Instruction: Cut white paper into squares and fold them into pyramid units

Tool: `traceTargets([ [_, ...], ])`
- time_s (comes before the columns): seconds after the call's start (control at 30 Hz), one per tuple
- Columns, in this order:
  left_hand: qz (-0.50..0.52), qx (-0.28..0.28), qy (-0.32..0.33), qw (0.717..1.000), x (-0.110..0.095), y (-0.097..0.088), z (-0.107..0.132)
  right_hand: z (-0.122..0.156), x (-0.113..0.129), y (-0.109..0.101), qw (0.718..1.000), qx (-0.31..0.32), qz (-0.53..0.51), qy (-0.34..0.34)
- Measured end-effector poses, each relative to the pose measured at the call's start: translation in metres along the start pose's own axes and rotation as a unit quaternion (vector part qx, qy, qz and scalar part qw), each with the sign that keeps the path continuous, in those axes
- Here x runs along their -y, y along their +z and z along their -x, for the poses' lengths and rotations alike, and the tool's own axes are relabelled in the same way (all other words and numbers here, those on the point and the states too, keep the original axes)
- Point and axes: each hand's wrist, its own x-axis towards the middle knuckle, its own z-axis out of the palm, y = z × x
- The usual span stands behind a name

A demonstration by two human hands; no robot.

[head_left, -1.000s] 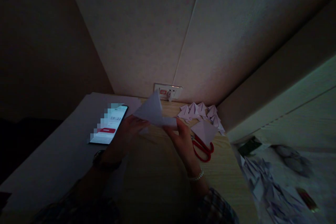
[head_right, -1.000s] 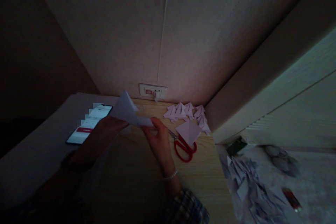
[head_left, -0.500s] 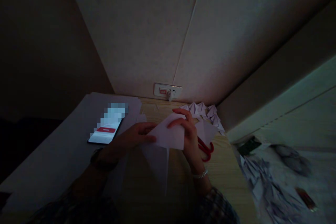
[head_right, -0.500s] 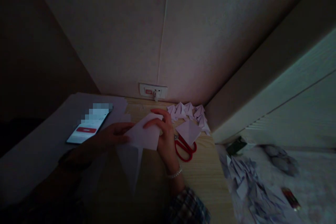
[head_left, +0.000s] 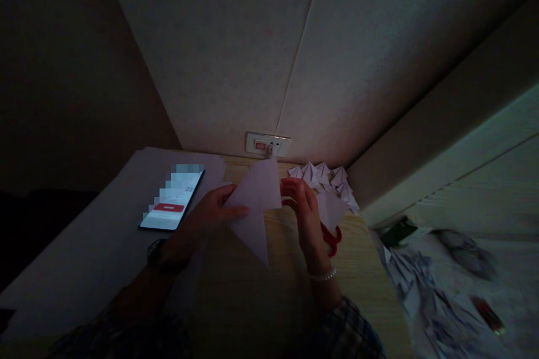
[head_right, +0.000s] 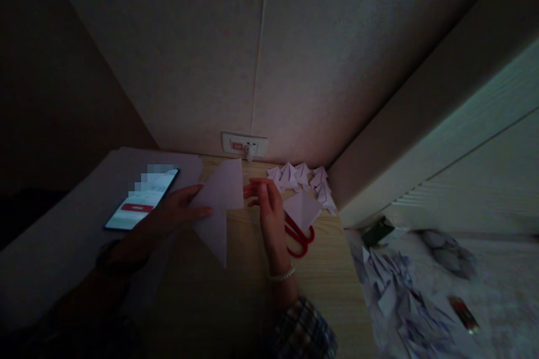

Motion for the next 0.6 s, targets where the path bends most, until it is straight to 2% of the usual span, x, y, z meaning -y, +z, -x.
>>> traceTargets([
  [0.1,-0.031,-0.026,0.028,0.999,-0.001,0.001,0.000,0.001,0.002,0.005,0.997,0.071,0.019,0.035],
  [0.2,-0.090,-0.048,0.039,0.994,-0.001,0.002,-0.001,0.002,0.001,0.011,0.992,0.105,0.031,0.060],
  [0.33,-0.144,-0.076,0.051,0.985,-0.001,0.001,-0.002,0.001,-0.002,0.014,0.991,0.105,0.038,0.074],
  [0.6,-0.134,-0.076,0.052,0.987,0.000,0.001,-0.003,0.002,0.000,0.015,0.991,0.101,0.049,0.072],
])
